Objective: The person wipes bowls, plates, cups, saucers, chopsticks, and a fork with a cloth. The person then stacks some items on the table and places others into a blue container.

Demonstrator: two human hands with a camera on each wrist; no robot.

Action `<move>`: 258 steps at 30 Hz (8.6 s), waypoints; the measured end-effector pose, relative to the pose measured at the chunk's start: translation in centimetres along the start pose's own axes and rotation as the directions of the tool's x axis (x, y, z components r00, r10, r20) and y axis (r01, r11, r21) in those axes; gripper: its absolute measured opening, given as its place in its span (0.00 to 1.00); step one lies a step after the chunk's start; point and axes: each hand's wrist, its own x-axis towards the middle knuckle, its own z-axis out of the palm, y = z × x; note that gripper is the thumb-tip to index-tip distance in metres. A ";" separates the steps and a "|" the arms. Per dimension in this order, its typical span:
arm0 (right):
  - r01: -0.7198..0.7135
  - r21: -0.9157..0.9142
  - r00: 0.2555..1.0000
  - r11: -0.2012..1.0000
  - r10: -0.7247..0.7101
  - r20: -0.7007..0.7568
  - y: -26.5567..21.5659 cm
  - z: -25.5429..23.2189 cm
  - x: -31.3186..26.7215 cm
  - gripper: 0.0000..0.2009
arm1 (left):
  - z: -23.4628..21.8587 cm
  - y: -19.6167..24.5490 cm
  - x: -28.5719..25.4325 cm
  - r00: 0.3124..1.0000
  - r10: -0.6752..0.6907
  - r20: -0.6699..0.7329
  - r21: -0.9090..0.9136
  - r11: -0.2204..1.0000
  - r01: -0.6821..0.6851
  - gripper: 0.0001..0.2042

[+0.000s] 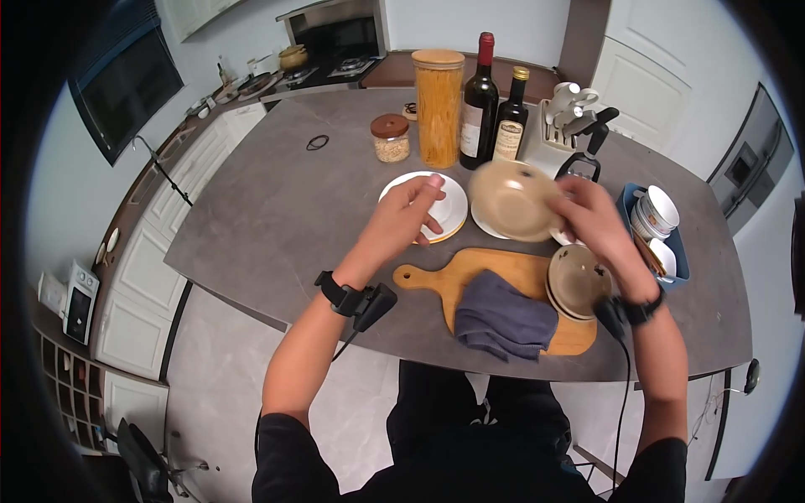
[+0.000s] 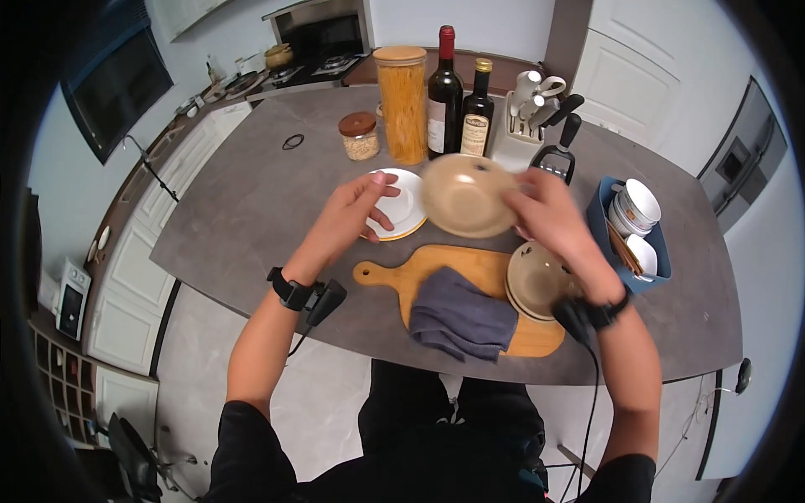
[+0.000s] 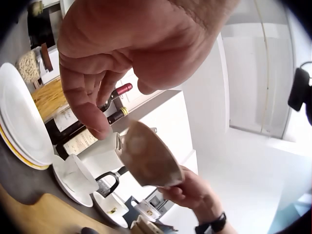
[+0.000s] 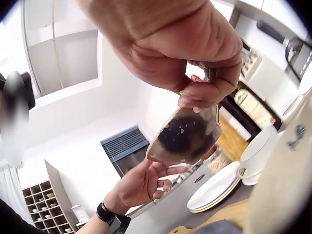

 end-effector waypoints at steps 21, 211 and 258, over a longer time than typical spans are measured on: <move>-0.053 -0.367 0.971 0.929 0.133 0.197 3.3 14.3 15.4 0.09 | -3.3 -8.9 5.5 0.945 -0.281 -0.167 -0.183 0.951 0.250 0.17; -0.107 0.877 0.994 0.468 0.072 0.083 5.8 0.6 -12.5 0.23 | 16.6 3.6 -11.1 0.936 0.253 0.247 -0.611 0.790 -0.052 0.06; 0.237 0.971 0.930 -0.030 0.294 -0.218 13.2 -4.7 -21.1 0.28 | 20.9 2.9 -5.0 0.848 0.337 0.409 0.700 0.480 -0.529 0.10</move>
